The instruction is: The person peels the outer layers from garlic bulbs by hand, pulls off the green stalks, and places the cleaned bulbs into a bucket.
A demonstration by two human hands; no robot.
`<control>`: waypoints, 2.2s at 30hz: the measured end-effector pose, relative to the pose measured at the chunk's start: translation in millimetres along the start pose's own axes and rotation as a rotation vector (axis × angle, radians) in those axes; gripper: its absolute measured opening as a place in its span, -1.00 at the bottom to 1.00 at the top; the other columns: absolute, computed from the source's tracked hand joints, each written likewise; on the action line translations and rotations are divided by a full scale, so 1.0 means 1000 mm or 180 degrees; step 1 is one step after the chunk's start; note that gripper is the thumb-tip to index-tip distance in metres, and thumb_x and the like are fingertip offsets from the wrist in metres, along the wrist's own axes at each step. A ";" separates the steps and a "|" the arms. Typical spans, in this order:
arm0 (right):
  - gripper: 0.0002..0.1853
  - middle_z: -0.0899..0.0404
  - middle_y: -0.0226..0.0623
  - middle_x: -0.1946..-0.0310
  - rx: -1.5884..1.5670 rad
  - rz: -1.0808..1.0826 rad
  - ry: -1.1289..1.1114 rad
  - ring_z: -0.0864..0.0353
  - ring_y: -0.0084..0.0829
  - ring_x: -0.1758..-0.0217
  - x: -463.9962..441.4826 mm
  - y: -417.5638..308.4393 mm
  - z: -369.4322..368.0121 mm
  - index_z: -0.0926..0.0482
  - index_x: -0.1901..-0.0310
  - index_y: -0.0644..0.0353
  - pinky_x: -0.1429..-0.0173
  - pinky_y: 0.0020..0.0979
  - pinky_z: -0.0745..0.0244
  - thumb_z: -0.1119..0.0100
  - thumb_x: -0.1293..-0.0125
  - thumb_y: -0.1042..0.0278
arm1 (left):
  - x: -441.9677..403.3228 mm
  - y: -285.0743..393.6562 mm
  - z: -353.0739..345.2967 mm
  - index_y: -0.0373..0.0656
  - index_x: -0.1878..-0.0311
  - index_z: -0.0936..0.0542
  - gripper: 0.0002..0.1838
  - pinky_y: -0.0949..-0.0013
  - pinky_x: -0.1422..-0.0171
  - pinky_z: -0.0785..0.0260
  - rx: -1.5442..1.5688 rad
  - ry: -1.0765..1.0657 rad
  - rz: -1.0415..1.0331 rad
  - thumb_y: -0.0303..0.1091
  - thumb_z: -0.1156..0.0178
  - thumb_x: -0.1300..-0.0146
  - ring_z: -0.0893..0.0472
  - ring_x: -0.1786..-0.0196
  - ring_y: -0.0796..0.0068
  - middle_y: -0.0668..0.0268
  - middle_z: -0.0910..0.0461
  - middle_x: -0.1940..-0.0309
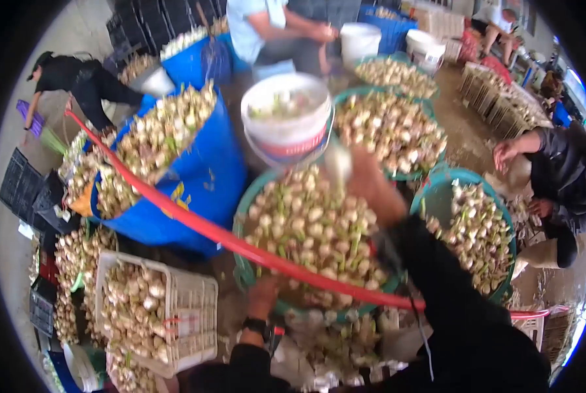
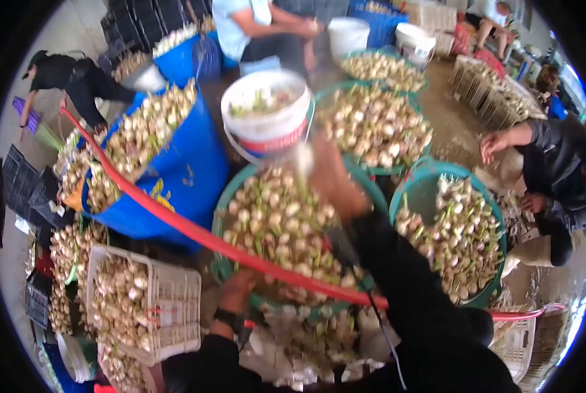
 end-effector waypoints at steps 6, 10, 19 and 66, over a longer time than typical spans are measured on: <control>-0.40 -0.05 0.15 -0.16 0.0790 -0.0109 0.1193 -0.20 0.01 -0.17 -0.010 -0.004 -0.009 -0.02 -0.18 0.33 -0.19 0.00 -0.24 0.01 -0.23 0.21 | -0.022 -0.020 0.038 -0.19 0.21 -0.52 -0.81 0.18 0.05 -0.34 0.0152 0.1184 -0.0227 -0.43 -0.01 -0.10 -0.49 0.10 0.10 0.11 -0.52 0.21; -0.51 -0.27 -0.03 -0.06 0.0444 -0.0722 0.1708 -0.30 -0.20 -0.14 0.075 0.022 0.017 -0.14 -0.15 0.33 -0.14 -0.23 -0.32 0.05 -0.25 0.29 | -0.061 -0.045 0.040 -0.19 0.18 -0.50 -0.78 0.16 -0.01 -0.32 0.0582 0.0427 0.1031 -0.34 -0.04 -0.12 -0.47 0.07 0.04 0.06 -0.51 0.18; -0.75 -0.53 -0.23 0.26 0.1060 -0.1821 0.0863 -0.54 -0.47 0.28 0.269 0.099 -0.092 -0.43 0.07 0.21 0.14 -0.45 -0.46 -0.02 -0.22 0.37 | -0.076 -0.011 -0.109 -0.11 0.03 -0.44 -0.55 0.17 -0.12 -0.26 0.1111 -0.0873 -0.0073 -0.20 -0.24 0.02 -0.46 -0.01 0.16 0.11 -0.46 0.02; -0.28 -0.29 -0.22 -0.07 0.2383 0.0371 0.1464 -0.31 -0.41 -0.13 0.338 0.091 -0.062 -0.02 -0.26 0.33 -0.16 -0.46 -0.23 -0.14 -0.06 0.55 | 0.115 0.150 -0.028 -0.30 0.41 -0.56 -0.85 0.57 0.43 -0.28 0.4634 -0.0154 0.1805 -0.39 -0.15 -0.08 -0.44 0.52 0.68 0.42 -0.52 0.53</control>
Point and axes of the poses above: each hand's wrist, its own x-axis away from the middle knuckle, its own z-axis out of the back of the hand, y = z × x, the point moved 10 cm from there along -x, towards the middle knuckle
